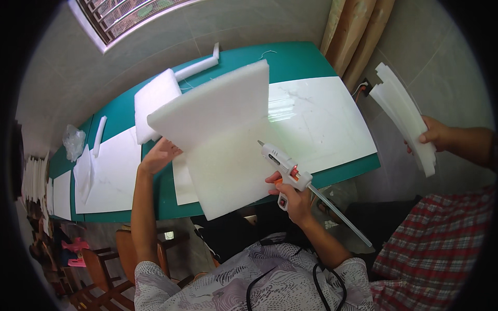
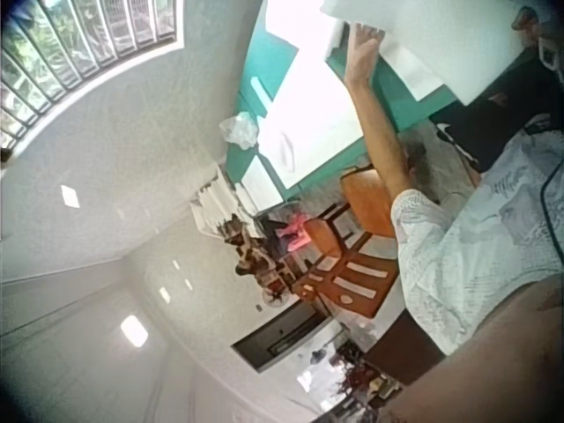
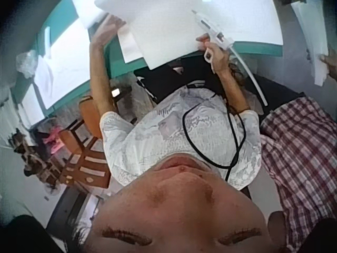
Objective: Assembling foam pieces together using a hot glue gun.
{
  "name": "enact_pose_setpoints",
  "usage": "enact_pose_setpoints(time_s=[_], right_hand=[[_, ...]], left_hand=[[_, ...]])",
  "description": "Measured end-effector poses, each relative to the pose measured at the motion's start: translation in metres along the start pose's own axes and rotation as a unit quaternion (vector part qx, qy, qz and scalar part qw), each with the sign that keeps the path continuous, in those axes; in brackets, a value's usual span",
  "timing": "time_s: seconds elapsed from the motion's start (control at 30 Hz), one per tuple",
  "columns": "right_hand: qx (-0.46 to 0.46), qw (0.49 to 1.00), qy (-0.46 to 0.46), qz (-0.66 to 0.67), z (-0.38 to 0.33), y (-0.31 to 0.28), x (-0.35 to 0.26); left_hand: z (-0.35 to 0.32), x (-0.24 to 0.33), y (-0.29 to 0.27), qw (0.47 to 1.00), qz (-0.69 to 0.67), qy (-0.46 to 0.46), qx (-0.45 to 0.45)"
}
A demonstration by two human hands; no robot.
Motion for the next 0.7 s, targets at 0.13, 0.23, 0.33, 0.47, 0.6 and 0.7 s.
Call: enact_pose_setpoints(time_s=[0.13, 0.23, 0.33, 0.47, 0.6, 0.7], right_hand=[[0.001, 1.000, -0.003, -0.003, -0.003, 0.001, -0.002], [-0.006, 1.000, -0.003, -0.013, -0.004, 0.004, -0.003], [-0.009, 1.000, -0.009, -0.016, 0.001, 0.006, -0.003], [0.003, 1.000, 0.008, -0.015, 0.013, 0.006, 0.000], [-0.044, 0.999, 0.003, -0.029, 0.019, 0.004, -0.004], [-0.062, 0.997, -0.008, -0.051, 0.026, -0.003, -0.013]], left_hand=[[0.001, -0.003, -0.006, 0.983, 0.152, -0.035, 0.093], [0.000, -0.001, -0.009, 0.976, 0.180, -0.041, 0.113], [0.004, 0.001, -0.011, 0.976, 0.188, -0.025, 0.107], [0.007, 0.001, -0.010, 0.977, 0.182, -0.015, 0.113], [0.006, -0.003, -0.018, 0.973, 0.205, -0.028, 0.103], [0.008, -0.002, -0.009, 0.974, 0.198, -0.025, 0.105]])
Point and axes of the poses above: each hand's wrist, its own z-axis towards the middle knuckle, its own y-axis out of the palm, x = y × z, the point moved 10 cm from there along z, towards the middle knuckle, and after that the axes turned 4 degrees about x, right-handed, at the moved point
